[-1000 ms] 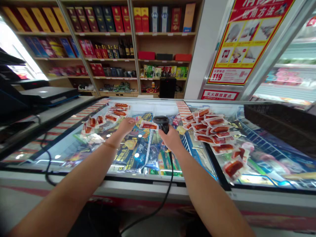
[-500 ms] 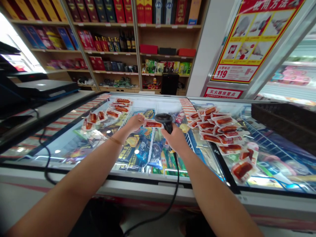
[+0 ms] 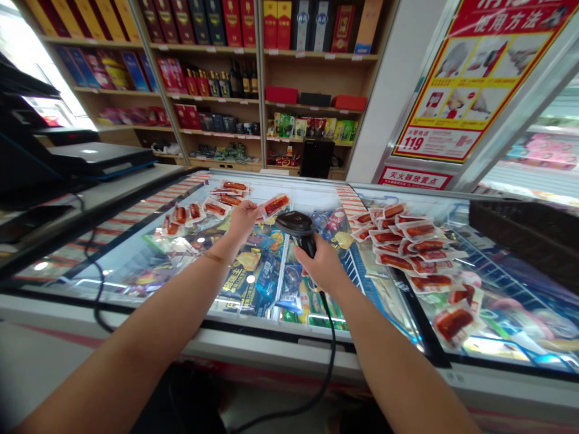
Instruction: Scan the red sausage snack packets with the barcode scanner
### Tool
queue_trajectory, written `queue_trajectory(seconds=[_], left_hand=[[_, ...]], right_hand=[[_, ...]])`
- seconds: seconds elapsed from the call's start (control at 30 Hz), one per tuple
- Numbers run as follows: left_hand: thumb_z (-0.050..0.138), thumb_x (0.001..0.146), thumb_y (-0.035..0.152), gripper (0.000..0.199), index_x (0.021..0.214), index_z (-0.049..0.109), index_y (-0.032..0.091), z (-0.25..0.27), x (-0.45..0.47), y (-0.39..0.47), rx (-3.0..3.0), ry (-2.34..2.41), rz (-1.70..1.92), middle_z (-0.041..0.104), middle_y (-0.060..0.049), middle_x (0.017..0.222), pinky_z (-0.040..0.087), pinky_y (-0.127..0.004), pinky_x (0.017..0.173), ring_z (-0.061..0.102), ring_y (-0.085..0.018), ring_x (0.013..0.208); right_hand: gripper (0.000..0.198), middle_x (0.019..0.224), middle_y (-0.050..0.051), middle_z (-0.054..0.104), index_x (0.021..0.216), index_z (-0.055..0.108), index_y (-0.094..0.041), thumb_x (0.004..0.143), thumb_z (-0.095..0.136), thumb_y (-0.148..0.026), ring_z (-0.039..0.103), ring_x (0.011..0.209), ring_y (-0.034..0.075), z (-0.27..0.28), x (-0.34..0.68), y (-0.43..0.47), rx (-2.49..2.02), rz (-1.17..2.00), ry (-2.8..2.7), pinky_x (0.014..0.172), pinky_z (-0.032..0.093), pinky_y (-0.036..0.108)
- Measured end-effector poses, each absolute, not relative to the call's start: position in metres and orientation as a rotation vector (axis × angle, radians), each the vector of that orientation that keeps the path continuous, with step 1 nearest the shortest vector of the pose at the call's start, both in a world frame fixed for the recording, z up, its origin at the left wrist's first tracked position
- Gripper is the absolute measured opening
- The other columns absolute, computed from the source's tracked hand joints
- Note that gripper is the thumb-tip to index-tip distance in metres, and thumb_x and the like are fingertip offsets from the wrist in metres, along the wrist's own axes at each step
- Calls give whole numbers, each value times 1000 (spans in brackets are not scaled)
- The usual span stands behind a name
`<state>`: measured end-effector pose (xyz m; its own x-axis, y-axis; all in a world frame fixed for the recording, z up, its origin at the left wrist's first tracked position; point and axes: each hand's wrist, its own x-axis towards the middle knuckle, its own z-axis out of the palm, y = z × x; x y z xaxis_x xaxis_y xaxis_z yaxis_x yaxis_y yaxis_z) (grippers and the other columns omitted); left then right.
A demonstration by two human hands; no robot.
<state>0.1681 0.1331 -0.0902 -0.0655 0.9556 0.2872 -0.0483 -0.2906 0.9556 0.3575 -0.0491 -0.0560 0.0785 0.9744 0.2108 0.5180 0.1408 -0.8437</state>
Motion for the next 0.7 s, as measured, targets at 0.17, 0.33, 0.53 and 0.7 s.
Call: queue_trajectory(seconds=[0.17,0.33,0.53,0.7], left_hand=[[66,73,22,17,71,49,20,-87,169,131,1317,1022,1507,56,5,57,54,-26,58,60,-13,54],[67,70,21,18,70,49,20,-85,169,128,1325,1015,1518,56,5,56,53,-25,57,60,-13,55],[68,69,24,19,72,50,20,-89,169,131,1346,1025,1501,58,5,59,55,-26,60,61,-13,58],[70,68,31,23,72,50,20,-90,169,130,1398,1092,1483,57,5,60,53,-24,59,60,-12,58]], right_hand=[[26,56,-3,58,96,56,-19,83,58,-41,60,44,16,-57,354,-50,-1493,621,-1659,51,48,27],[26,55,-3,57,96,56,-18,83,56,-40,59,44,16,-58,356,-49,-1498,619,-1667,51,47,27],[22,53,-3,57,89,53,-20,84,56,-40,61,45,17,-55,354,-51,-1530,588,-1699,51,45,27],[21,54,-4,56,89,52,-21,84,56,-40,61,46,17,-52,354,-52,-1550,619,-1668,52,47,27]])
